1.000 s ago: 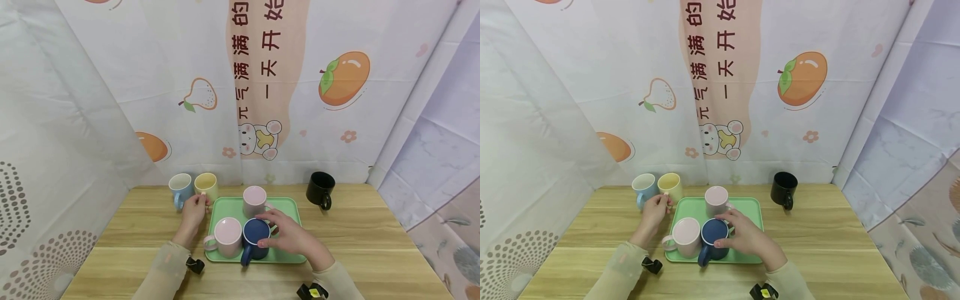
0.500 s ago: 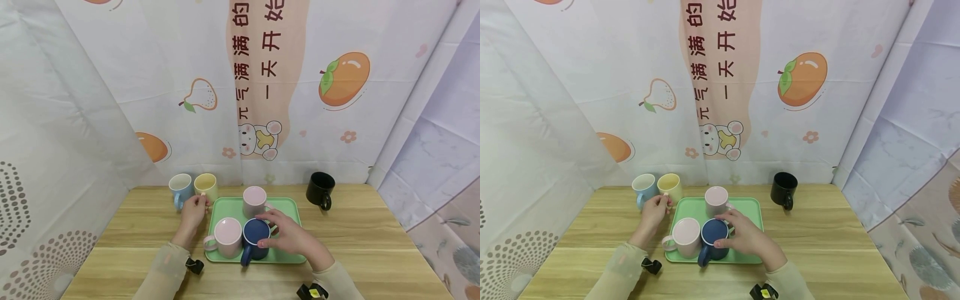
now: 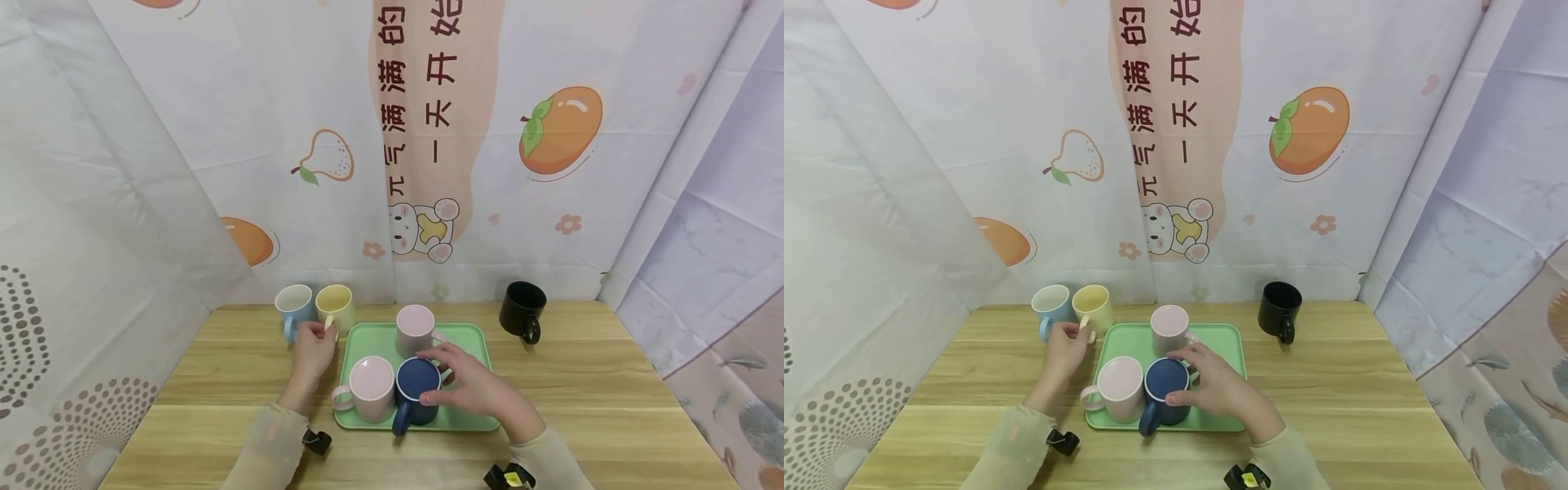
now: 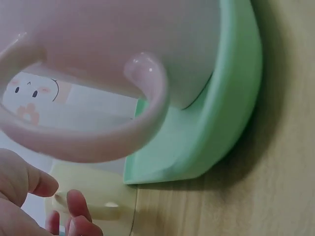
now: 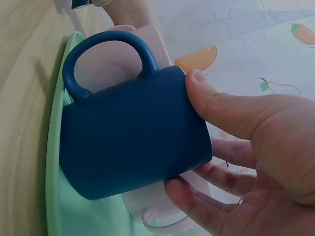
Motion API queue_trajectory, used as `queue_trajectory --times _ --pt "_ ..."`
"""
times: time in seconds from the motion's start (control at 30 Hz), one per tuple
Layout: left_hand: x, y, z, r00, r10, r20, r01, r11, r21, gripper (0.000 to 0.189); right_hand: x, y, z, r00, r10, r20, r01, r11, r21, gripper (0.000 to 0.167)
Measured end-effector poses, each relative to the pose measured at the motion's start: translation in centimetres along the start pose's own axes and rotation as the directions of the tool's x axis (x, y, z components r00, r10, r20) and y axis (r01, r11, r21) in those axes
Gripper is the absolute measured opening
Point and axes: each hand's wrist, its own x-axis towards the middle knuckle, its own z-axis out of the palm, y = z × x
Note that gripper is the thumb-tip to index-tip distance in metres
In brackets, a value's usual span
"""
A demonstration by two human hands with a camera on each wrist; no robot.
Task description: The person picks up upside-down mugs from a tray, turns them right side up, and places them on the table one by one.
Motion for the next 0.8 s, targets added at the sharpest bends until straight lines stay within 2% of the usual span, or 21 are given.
queue_trajectory --times 0.13,0.23,0.4,0.57,0.67,0.8 --pt "-0.1 0.2 -0.2 0.999 0.033 -0.042 -0.033 0.999 0.002 0.025 0.0 0.0 0.0 1.0 -0.009 -0.005 0.009 1.0 -0.003 0.068" --pt "-0.3 0.6 -0.6 0.997 0.067 -0.036 -0.067 0.998 0.02 0.023 -0.1 0.0 0.1 1.0 -0.016 -0.009 0.016 1.0 -0.006 0.067" --pt "-1.3 2.1 -1.7 0.992 0.114 0.046 -0.116 0.992 0.046 0.02 0.0 0.0 0.1 1.0 -0.017 -0.007 0.017 1.0 -0.005 0.068" --pt "-2.3 3.4 -2.4 0.98 0.172 0.098 -0.18 0.981 0.071 0.02 0.0 0.0 0.1 1.0 -0.004 -0.003 0.004 1.0 0.005 0.068" --pt "-2.9 4.0 -2.7 0.969 0.203 0.144 -0.215 0.974 0.075 0.022 0.0 0.0 0.2 1.0 -0.006 -0.003 0.006 1.0 0.009 0.067" --pt "-4.0 4.8 -3.5 0.943 0.229 0.24 -0.248 0.967 0.053 0.026 0.0 0.1 0.2 1.0 -0.01 -0.002 0.01 1.0 0.014 0.068"
